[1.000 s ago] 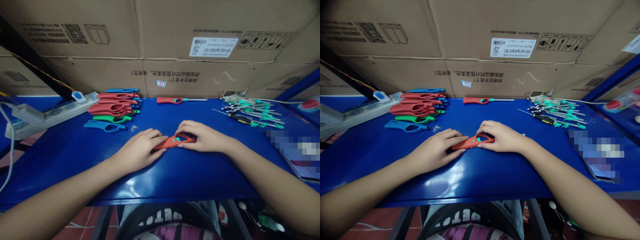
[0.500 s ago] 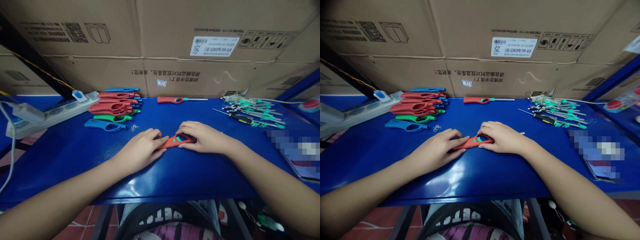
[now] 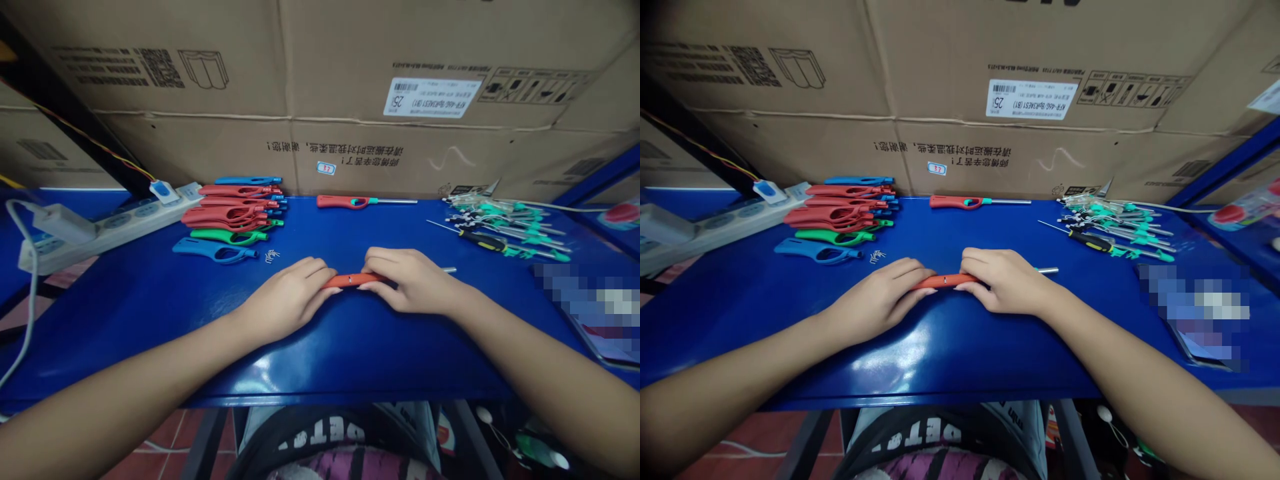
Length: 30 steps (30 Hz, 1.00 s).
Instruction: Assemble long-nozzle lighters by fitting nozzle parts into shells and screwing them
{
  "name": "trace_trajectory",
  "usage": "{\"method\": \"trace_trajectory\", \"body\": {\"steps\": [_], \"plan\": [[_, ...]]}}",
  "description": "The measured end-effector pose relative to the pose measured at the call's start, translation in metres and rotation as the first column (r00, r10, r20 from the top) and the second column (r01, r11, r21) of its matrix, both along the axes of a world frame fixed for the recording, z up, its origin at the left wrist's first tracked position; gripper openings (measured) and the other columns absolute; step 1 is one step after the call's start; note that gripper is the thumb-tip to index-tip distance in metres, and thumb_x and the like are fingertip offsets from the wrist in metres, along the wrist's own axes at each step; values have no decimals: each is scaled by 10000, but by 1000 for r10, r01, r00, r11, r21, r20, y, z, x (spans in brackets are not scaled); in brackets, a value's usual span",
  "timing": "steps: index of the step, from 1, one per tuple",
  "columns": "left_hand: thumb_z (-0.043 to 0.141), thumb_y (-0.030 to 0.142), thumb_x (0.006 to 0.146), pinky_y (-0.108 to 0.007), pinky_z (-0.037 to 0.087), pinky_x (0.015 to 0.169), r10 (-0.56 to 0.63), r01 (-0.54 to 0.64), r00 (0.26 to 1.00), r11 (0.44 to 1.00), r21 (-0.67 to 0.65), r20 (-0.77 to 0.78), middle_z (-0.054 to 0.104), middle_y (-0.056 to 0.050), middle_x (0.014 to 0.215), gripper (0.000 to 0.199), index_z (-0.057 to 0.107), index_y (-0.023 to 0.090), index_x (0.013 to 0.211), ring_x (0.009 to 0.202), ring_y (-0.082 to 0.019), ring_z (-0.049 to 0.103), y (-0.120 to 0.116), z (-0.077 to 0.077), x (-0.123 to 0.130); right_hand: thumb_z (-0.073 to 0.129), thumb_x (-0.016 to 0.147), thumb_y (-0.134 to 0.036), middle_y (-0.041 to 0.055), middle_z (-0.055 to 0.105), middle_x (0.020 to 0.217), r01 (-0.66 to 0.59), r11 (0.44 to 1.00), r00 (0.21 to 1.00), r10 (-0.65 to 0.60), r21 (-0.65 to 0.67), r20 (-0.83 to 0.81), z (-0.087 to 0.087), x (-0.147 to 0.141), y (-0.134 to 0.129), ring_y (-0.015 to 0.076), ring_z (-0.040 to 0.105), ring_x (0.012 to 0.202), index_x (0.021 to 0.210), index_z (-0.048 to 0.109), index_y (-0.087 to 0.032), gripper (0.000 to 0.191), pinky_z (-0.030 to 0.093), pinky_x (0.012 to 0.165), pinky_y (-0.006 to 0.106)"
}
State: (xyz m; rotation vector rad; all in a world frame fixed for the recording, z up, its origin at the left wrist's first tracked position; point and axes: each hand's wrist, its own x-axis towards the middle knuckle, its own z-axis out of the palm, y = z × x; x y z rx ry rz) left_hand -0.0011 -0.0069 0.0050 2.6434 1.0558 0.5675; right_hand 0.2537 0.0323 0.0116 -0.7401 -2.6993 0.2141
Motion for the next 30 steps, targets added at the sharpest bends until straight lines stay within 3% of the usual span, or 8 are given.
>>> {"method": "trace_trajectory", "body": {"steps": [6, 11, 17, 21, 26, 30], "plan": [[426, 239, 1037, -392, 523, 839, 48, -50, 999, 996, 79, 18, 643, -119, 1006, 243, 628, 117, 1098, 937, -246, 585, 2, 3, -2, 561, 985, -383, 45, 653, 966, 55, 996, 997, -59, -74, -54, 6, 2, 1, 165, 611, 841, 991, 628, -183, 211, 460, 716, 281], [430, 248, 1037, -419, 519, 865, 109, -110, 994, 990, 91, 16, 657, -121, 1039, 253, 637, 131, 1122, 966, -258, 595, 6, 4, -5, 572, 972, -312, 58, 658, 1047, 64, 992, 992, -75, -110, -101, 14, 11, 8, 179, 622, 918, 1068, 628, -196, 160, 478, 790, 300], [470, 318, 1040, -336, 536, 863, 115, -129, 986, 986, 106, 124, 684, -90, 1067, 361, 551, 164, 1357, 962, -212, 654, 5, 1, -5, 508, 990, -260, 56, 667, 988, 139, 984, 983, -151, -109, -105, 14, 12, 6, 184, 628, 873, 1031, 629, -190, 145, 474, 756, 313], [528, 456, 1003, -318, 556, 766, 74, -71, 997, 990, 118, -26, 687, -88, 1058, 513, 496, 178, 1433, 883, -215, 683, 6, 2, -6, 426, 1023, -256, 63, 689, 1009, 195, 974, 977, -203, -114, -64, 14, 9, 4, 198, 648, 912, 1012, 636, -196, 219, 476, 780, 325], [443, 423, 1038, -350, 561, 786, 41, -28, 996, 986, 162, -78, 741, -105, 1112, 422, 596, 144, 1316, 914, -247, 727, 8, 6, -9, 430, 1040, -351, 80, 687, 1108, 65, 984, 996, -73, -167, -41, 14, 7, 3, 207, 641, 1008, 1168, 619, -209, 269, 491, 859, 337], [423, 453, 1040, -327, 553, 716, 30, -10, 996, 971, 241, -80, 782, -79, 1031, 417, 649, 167, 1242, 827, -239, 754, 7, 6, -11, 506, 1006, -408, 86, 686, 1071, 24, 992, 997, -33, -126, -70, 12, 4, 0, 199, 643, 933, 1172, 603, -193, 288, 511, 794, 327]]}}
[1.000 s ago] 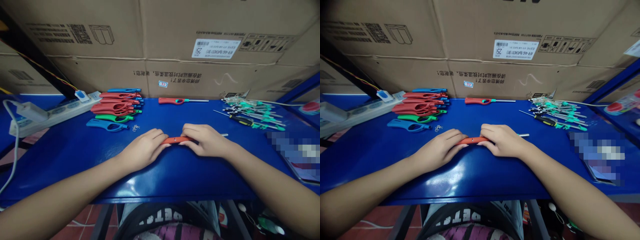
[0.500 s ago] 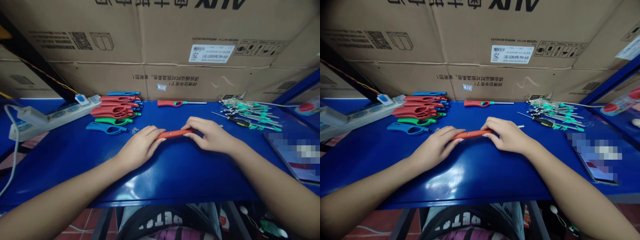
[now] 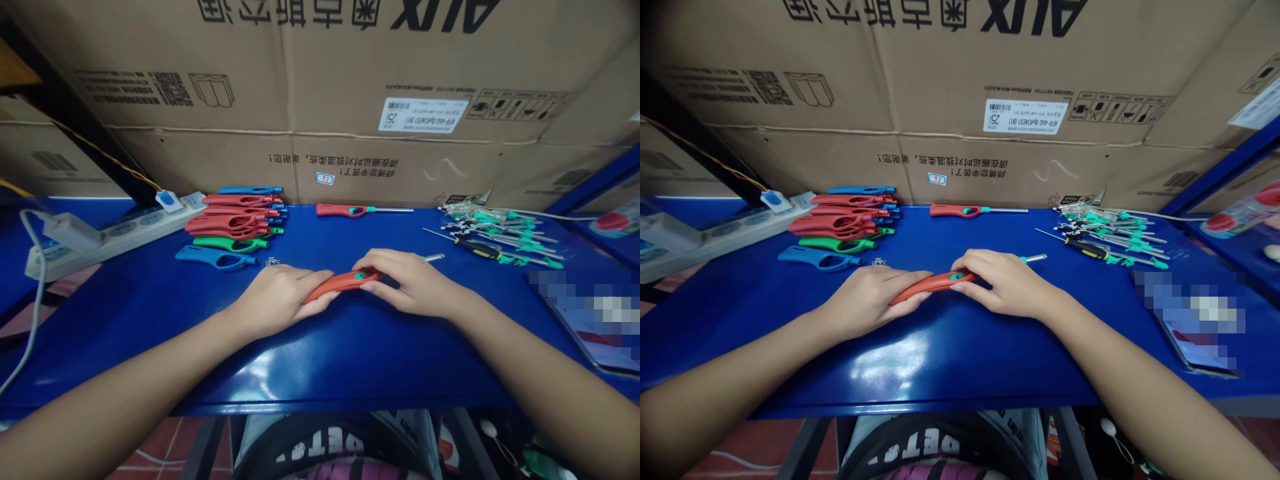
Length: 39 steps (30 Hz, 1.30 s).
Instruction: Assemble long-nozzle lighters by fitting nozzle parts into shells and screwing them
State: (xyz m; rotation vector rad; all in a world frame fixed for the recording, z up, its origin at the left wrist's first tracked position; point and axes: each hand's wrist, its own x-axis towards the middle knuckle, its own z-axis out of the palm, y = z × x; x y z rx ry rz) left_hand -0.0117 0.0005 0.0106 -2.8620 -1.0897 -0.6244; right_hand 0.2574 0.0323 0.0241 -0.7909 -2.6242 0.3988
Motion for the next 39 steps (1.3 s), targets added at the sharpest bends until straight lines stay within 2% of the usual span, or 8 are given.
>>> {"method": "trace_trajectory", "body": {"steps": [4, 10, 15, 20, 24, 29, 33, 39], "plan": [[395, 469, 1045, -299, 520, 653, 18, -18, 1000, 1000, 3, -18, 793, -54, 952, 415, 677, 200, 1188, 740, -218, 751, -3, -2, 2, 495, 1016, -343, 102, 682, 1127, -75, 988, 996, 80, 138, -28, -5, -7, -5, 202, 646, 1005, 1158, 606, -180, 243, 523, 813, 323], [397, 436, 1052, -279, 473, 605, -3, -1, 1000, 980, -198, -16, 779, -18, 907, 370, 659, 223, 1203, 717, -199, 729, -8, 0, 6, 478, 1014, -244, 66, 732, 997, -41, 970, 992, 68, 241, -105, -9, -12, -12, 187, 685, 923, 1042, 635, -168, 176, 530, 786, 301], [449, 391, 1037, -286, 517, 747, 4, 3, 1000, 963, -270, 28, 723, -45, 1104, 349, 602, 229, 1306, 926, -205, 705, -9, 3, 7, 473, 1030, -291, 52, 757, 1018, -6, 961, 998, 21, 277, -51, -8, -15, -14, 177, 709, 914, 1042, 660, -175, 220, 518, 754, 286], [432, 420, 1045, -303, 533, 812, 28, -10, 998, 948, -318, 50, 662, -59, 1061, 344, 615, 211, 1249, 926, -198, 670, -7, 0, 9, 485, 1029, -362, 52, 764, 1039, 36, 939, 999, -39, 341, 2, -10, -19, -15, 186, 708, 912, 1054, 678, -182, 265, 495, 751, 303], [418, 379, 1053, -313, 540, 817, 51, -33, 997, 954, -297, 52, 649, -76, 1070, 314, 624, 184, 1190, 916, -198, 666, -2, -1, 7, 570, 973, -434, 67, 746, 1033, 116, 932, 993, -122, 344, -2, -4, -9, -6, 213, 684, 935, 1045, 665, -181, 279, 471, 748, 321], [409, 357, 1057, -319, 544, 822, 58, -35, 995, 964, -262, 79, 651, -86, 1080, 316, 610, 175, 1219, 934, -205, 665, 2, -1, 4, 545, 986, -337, 64, 715, 939, 86, 945, 986, -126, 315, 110, 2, 4, 4, 203, 640, 844, 959, 635, -189, 176, 415, 724, 324], [427, 380, 1047, -338, 552, 821, 72, -65, 997, 970, -235, 21, 662, -82, 1092, 328, 606, 184, 1240, 931, -219, 679, -2, -1, 4, 483, 1010, -300, 58, 670, 819, 54, 925, 982, -117, 377, 146, -2, -1, 0, 194, 587, 740, 898, 625, -168, 224, 372, 682, 327], [377, 376, 1065, -315, 567, 787, 37, -49, 997, 980, -194, -65, 687, -70, 1090, 352, 603, 207, 1275, 913, -205, 705, -7, 1, 10, 480, 1024, -374, 66, 715, 926, -30, 942, 982, -35, 335, 187, -2, -9, -5, 207, 631, 853, 946, 665, -179, 280, 424, 812, 353]]}}
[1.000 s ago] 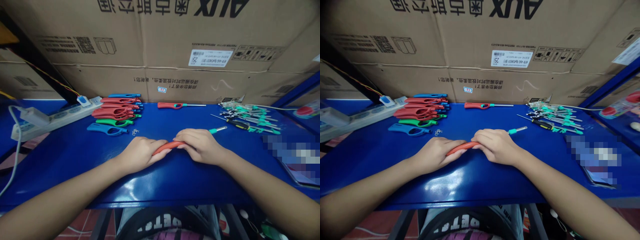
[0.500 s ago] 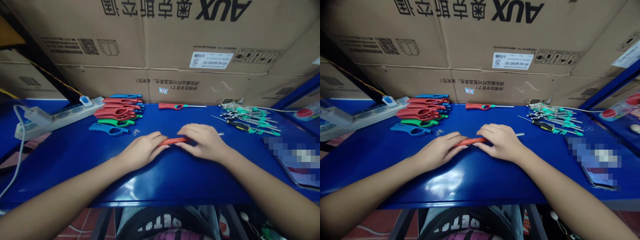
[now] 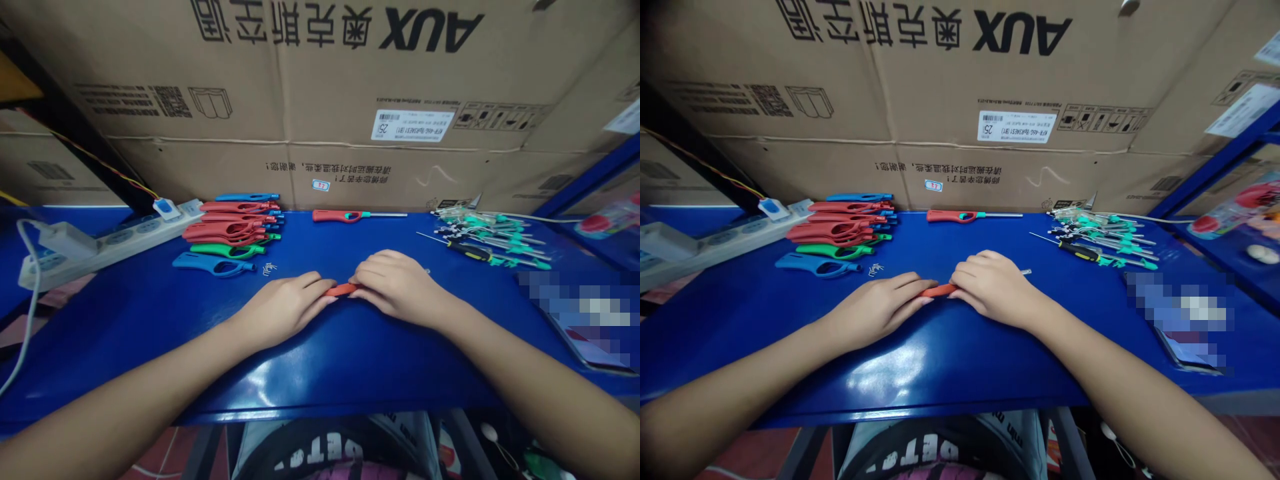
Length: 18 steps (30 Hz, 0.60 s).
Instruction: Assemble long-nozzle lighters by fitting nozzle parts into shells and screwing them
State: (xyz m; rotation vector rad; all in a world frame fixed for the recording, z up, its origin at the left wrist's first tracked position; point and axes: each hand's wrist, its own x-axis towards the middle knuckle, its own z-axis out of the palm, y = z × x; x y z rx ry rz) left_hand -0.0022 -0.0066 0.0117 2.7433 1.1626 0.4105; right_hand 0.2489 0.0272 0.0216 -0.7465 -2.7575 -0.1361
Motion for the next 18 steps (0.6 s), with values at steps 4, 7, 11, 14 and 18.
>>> {"method": "trace_trajectory", "body": {"steps": [4, 7, 11, 14, 18], "plan": [[388, 349, 1060, -286, 561, 708, 57, -56, 998, 998, 29, -39, 694, -75, 1033, 327, 646, 184, 1176, 847, -198, 705, 3, 2, -1, 679, 871, -542, 143, 663, 1275, 169, 986, 984, -169, 1, 51, 4, 16, 9, 331, 597, 1156, 1361, 544, -188, 619, 424, 976, 476], [374, 353, 1062, -285, 551, 693, 106, -103, 993, 994, 42, -56, 695, -76, 1010, 342, 663, 180, 1121, 842, -203, 706, 5, 2, -4, 721, 844, -455, 162, 664, 1272, 288, 957, 955, -289, 18, 66, 5, 32, 20, 363, 599, 1156, 1344, 555, -174, 597, 433, 967, 529], [360, 365, 1065, -296, 542, 702, 130, -127, 990, 990, 58, -59, 696, -72, 1012, 356, 662, 181, 1107, 857, -212, 707, 6, 2, -7, 615, 941, -300, 74, 734, 1022, 211, 977, 977, -209, -38, 41, 6, 41, 31, 262, 653, 997, 998, 672, -202, 127, 390, 1025, 513], [356, 369, 1065, -308, 544, 704, 121, -119, 992, 991, 61, -36, 699, -71, 1041, 358, 655, 183, 1132, 871, -219, 709, 4, 2, -6, 575, 976, -281, 59, 729, 1020, 94, 993, 995, -96, -76, -24, 5, 35, 30, 217, 658, 979, 1006, 666, -198, 127, 369, 1059, 473], [354, 366, 1064, -321, 542, 686, 80, -79, 997, 996, 49, -7, 699, -69, 1045, 363, 650, 184, 1170, 866, -225, 704, 0, 2, -3, 509, 1016, -300, 75, 722, 1038, -15, 993, 997, 6, -118, -77, -1, 18, 18, 206, 647, 984, 1076, 648, -185, 190, 424, 995, 415]]}}
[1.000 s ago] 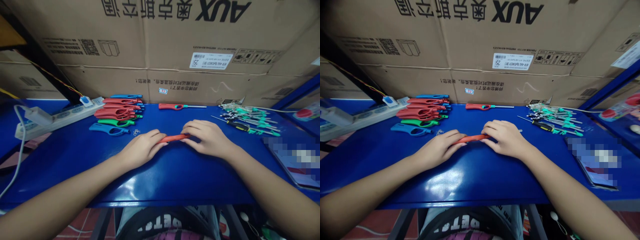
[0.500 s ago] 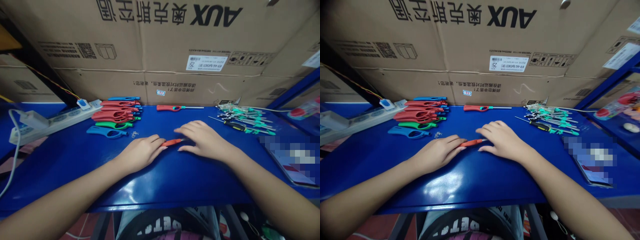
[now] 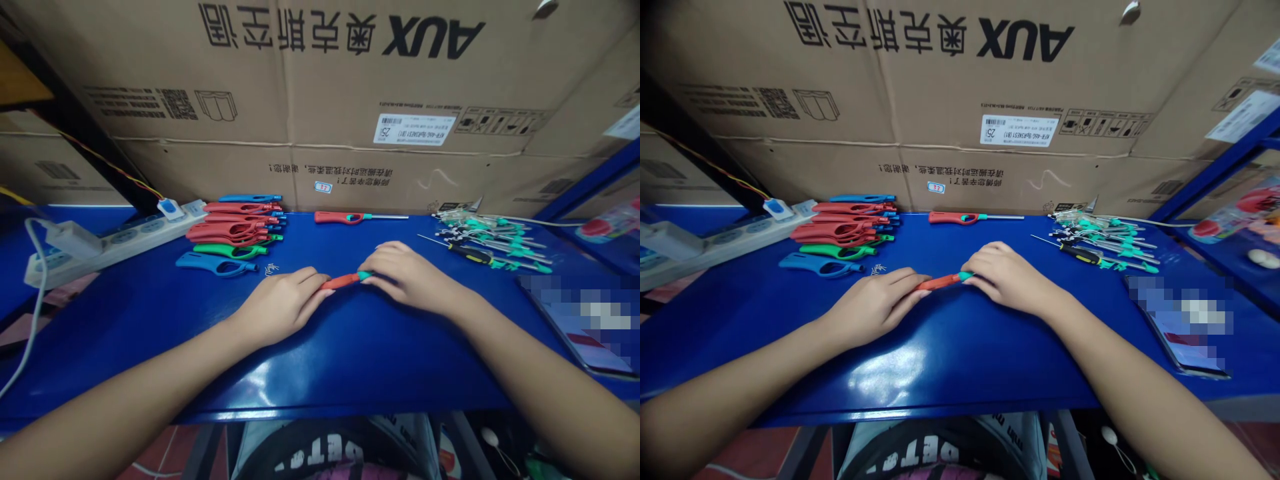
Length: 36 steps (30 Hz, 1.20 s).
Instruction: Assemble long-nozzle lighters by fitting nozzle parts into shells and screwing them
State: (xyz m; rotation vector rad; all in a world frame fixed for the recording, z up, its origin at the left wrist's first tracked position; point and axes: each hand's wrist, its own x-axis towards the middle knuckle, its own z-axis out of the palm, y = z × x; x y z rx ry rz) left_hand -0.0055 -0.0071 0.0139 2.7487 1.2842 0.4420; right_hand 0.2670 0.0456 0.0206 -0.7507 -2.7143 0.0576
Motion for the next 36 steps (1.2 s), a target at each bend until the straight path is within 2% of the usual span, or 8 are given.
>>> {"method": "trace_trajectory", "body": {"steps": [5, 9, 16, 21, 24, 28, 33, 36], "plan": [[389, 329, 1056, -320, 525, 729, -13, 22, 990, 998, -60, 140, 710, -72, 991, 349, 671, 160, 1175, 861, -215, 687, -3, -1, 2, 453, 1033, -281, 107, 704, 948, -43, 995, 998, 46, 86, -36, -8, -12, -10, 222, 615, 880, 1043, 638, -141, 233, 472, 835, 382], [416, 320, 1053, -284, 492, 696, -13, 45, 965, 992, -119, 262, 723, -47, 902, 331, 709, 172, 1100, 809, -185, 672, -3, -1, 2, 440, 1030, -235, 118, 698, 925, -85, 989, 994, 92, 123, -58, -11, -13, -11, 217, 597, 852, 1046, 634, -126, 224, 466, 794, 365], [403, 324, 1045, -296, 483, 640, -37, 41, 985, 999, -20, 167, 716, -60, 898, 345, 699, 160, 1112, 752, -192, 673, -5, -6, 0, 474, 1014, -244, 91, 694, 908, -72, 997, 996, 72, -4, -60, -13, -14, -13, 206, 599, 835, 1015, 642, -142, 196, 446, 810, 352], [428, 402, 1034, -336, 528, 702, -48, 50, 997, 998, -31, 68, 705, -58, 1060, 354, 631, 213, 1254, 870, -229, 692, -5, -8, 4, 574, 941, -234, 50, 661, 868, 52, 976, 996, -34, -214, 86, 0, -12, -14, 197, 580, 810, 907, 598, -179, 69, 419, 785, 335], [462, 409, 1023, -373, 542, 840, -71, 76, 995, 995, -71, 69, 653, -84, 1198, 405, 545, 213, 1368, 1015, -248, 656, -2, -10, 5, 619, 898, -223, 44, 647, 879, 119, 958, 985, -81, -260, 153, 8, -5, -10, 196, 563, 824, 894, 573, -190, 57, 399, 741, 307], [472, 339, 1023, -438, 505, 968, -110, 117, 990, 989, -86, 83, 607, -103, 1239, 418, 494, 206, 1418, 1100, -259, 587, 2, -15, 4, 648, 840, -197, 19, 622, 823, 196, 941, 971, -146, -274, 192, 14, 11, 0, 161, 524, 726, 839, 554, -198, 94, 348, 636, 269], [503, 295, 1006, -466, 507, 951, -89, 94, 993, 993, -72, 73, 601, -116, 1211, 395, 527, 170, 1380, 1063, -269, 551, 1, -19, 3, 737, 799, -455, 40, 675, 946, 311, 880, 943, -238, -359, 235, 19, 42, 18, 194, 592, 838, 894, 634, -209, 284, 417, 712, 286], [496, 260, 1007, -468, 509, 947, -77, 83, 994, 994, -70, 78, 604, -119, 1200, 368, 545, 152, 1355, 1046, -267, 539, -1, -19, 5, 712, 808, -471, 76, 692, 1029, 545, 801, 830, -475, -247, 292, 19, 78, 35, 229, 619, 903, 969, 663, -210, 311, 440, 774, 318]]}}
